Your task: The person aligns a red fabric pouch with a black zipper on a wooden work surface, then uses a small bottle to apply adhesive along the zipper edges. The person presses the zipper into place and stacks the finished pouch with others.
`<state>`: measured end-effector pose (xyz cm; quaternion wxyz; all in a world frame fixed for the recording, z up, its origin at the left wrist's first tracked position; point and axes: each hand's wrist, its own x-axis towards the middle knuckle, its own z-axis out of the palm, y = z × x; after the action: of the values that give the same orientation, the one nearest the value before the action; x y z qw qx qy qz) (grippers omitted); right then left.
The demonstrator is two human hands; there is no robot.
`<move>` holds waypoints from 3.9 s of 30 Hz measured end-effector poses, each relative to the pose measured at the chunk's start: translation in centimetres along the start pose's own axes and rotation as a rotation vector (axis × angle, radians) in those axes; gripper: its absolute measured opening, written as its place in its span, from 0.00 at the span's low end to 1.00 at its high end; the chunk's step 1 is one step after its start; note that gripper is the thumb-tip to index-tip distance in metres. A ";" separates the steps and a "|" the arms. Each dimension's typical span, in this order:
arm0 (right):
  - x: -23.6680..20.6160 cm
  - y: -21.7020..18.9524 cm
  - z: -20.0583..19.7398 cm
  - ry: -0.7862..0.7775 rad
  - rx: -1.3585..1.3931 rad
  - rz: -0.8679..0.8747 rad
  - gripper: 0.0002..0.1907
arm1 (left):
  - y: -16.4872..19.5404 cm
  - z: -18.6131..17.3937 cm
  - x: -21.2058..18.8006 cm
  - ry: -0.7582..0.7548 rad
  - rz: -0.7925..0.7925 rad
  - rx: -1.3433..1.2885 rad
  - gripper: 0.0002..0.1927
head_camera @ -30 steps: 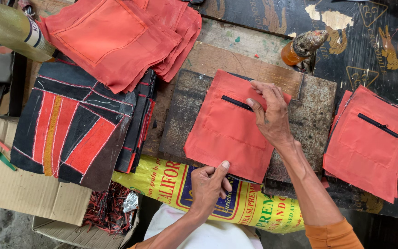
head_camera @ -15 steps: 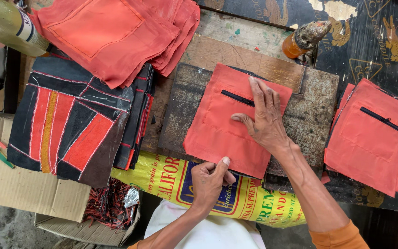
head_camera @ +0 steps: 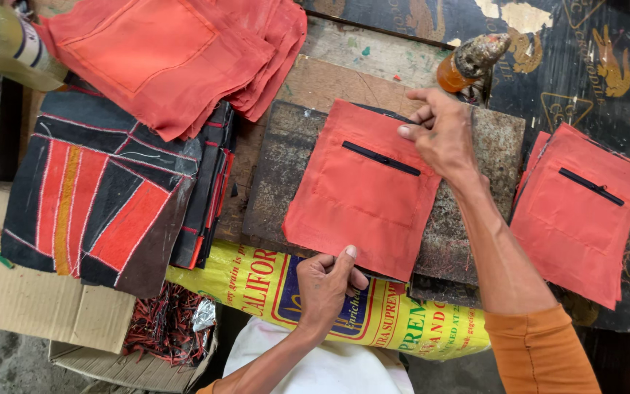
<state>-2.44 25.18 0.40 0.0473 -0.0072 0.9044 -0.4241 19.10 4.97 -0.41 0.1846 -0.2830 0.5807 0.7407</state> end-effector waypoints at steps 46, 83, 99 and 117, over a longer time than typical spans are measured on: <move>-11.4 -3.1 3.8 -0.170 -0.471 -0.380 0.59 | 0.0 0.3 1.4 -0.053 -0.004 -0.026 0.23; -9.0 -7.5 12.1 0.055 -0.539 -0.320 0.36 | 12.3 -8.2 6.2 -0.226 0.076 0.582 0.20; -7.4 -6.9 12.1 0.086 -0.445 -0.303 0.30 | 14.0 -6.9 7.5 -0.149 0.302 0.819 0.17; -7.6 -7.3 12.1 0.077 -0.415 -0.307 0.28 | 13.4 -7.3 7.0 -0.177 0.350 0.662 0.14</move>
<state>6.04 11.62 -1.08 -0.0543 -0.1378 0.9615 -0.2317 7.10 -5.89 4.06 0.1862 -0.0398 0.8097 0.5551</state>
